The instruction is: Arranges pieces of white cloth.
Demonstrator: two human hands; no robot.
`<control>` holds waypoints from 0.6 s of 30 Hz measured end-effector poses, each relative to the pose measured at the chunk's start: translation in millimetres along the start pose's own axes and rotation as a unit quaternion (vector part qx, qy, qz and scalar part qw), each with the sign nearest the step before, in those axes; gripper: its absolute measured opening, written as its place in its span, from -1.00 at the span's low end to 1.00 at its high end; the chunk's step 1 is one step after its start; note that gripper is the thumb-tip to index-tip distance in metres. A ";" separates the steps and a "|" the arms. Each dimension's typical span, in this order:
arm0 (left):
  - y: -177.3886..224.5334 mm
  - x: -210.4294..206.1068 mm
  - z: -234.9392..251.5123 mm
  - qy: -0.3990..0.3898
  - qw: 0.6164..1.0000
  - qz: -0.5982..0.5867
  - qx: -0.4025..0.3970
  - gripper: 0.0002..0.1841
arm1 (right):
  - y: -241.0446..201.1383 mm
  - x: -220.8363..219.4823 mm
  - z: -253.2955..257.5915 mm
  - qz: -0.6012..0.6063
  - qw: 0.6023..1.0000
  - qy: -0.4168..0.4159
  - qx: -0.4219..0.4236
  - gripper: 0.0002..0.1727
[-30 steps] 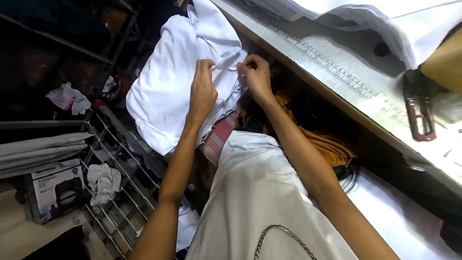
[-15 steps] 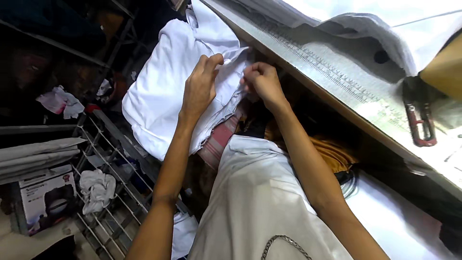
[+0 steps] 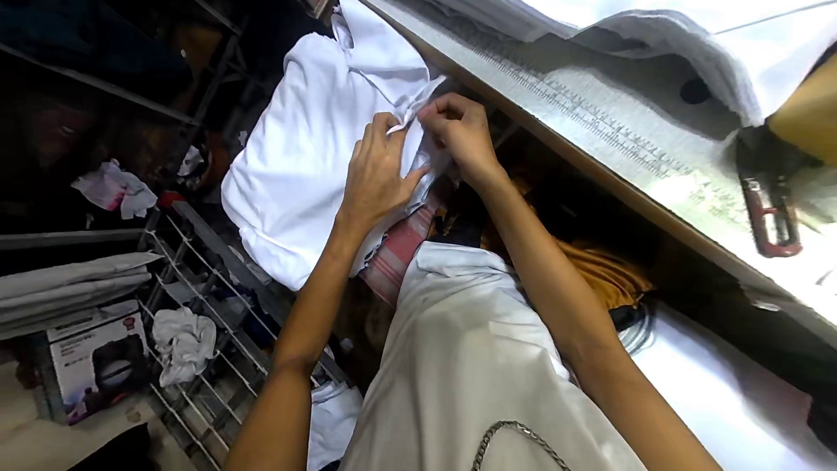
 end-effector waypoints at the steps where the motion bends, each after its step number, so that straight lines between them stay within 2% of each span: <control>1: -0.1 0.0 -0.8 0.015 1.000 0.006 0.000 -0.44 | -6.5 -3.6 -1.1 0.020 1.000 -0.010 -0.012 -0.85; 3: -4.4 6.3 1.2 0.059 0.998 0.012 -0.002 -0.66 | -10.5 -7.4 -2.8 0.012 0.999 -0.026 -0.039 -0.84; 7: -26.1 22.6 9.9 0.065 0.997 -0.014 0.040 -0.72 | 23.5 9.5 -20.9 -0.138 0.983 -0.040 -0.113 -0.71; 11: -33.1 30.9 13.1 0.084 0.994 -0.055 0.048 -0.81 | 60.0 11.9 -33.5 -0.137 0.973 -0.037 -0.180 -0.59; 13: -35.1 32.6 12.8 0.096 0.991 -0.069 0.064 -0.83 | 64.5 11.3 -28.5 -0.136 0.976 -0.012 -0.172 -0.62; 16: -37.9 38.7 13.8 0.096 0.988 -0.089 0.079 -0.73 | 64.2 16.3 -20.5 -0.180 0.975 0.034 -0.128 -0.70; 18: -39.9 42.4 14.9 0.092 0.987 -0.100 0.082 -0.69 | 64.6 20.3 -18.3 -0.183 0.975 0.053 -0.117 -0.64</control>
Point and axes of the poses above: each hand's wrist, its own z-axis towards the middle knuckle, its own x-axis out of the back of the hand, y = z × x, the point moved 10 cm from there along z, towards the middle knuckle, and after that the axes turned 14 degrees about y, right-handed, at the moved point
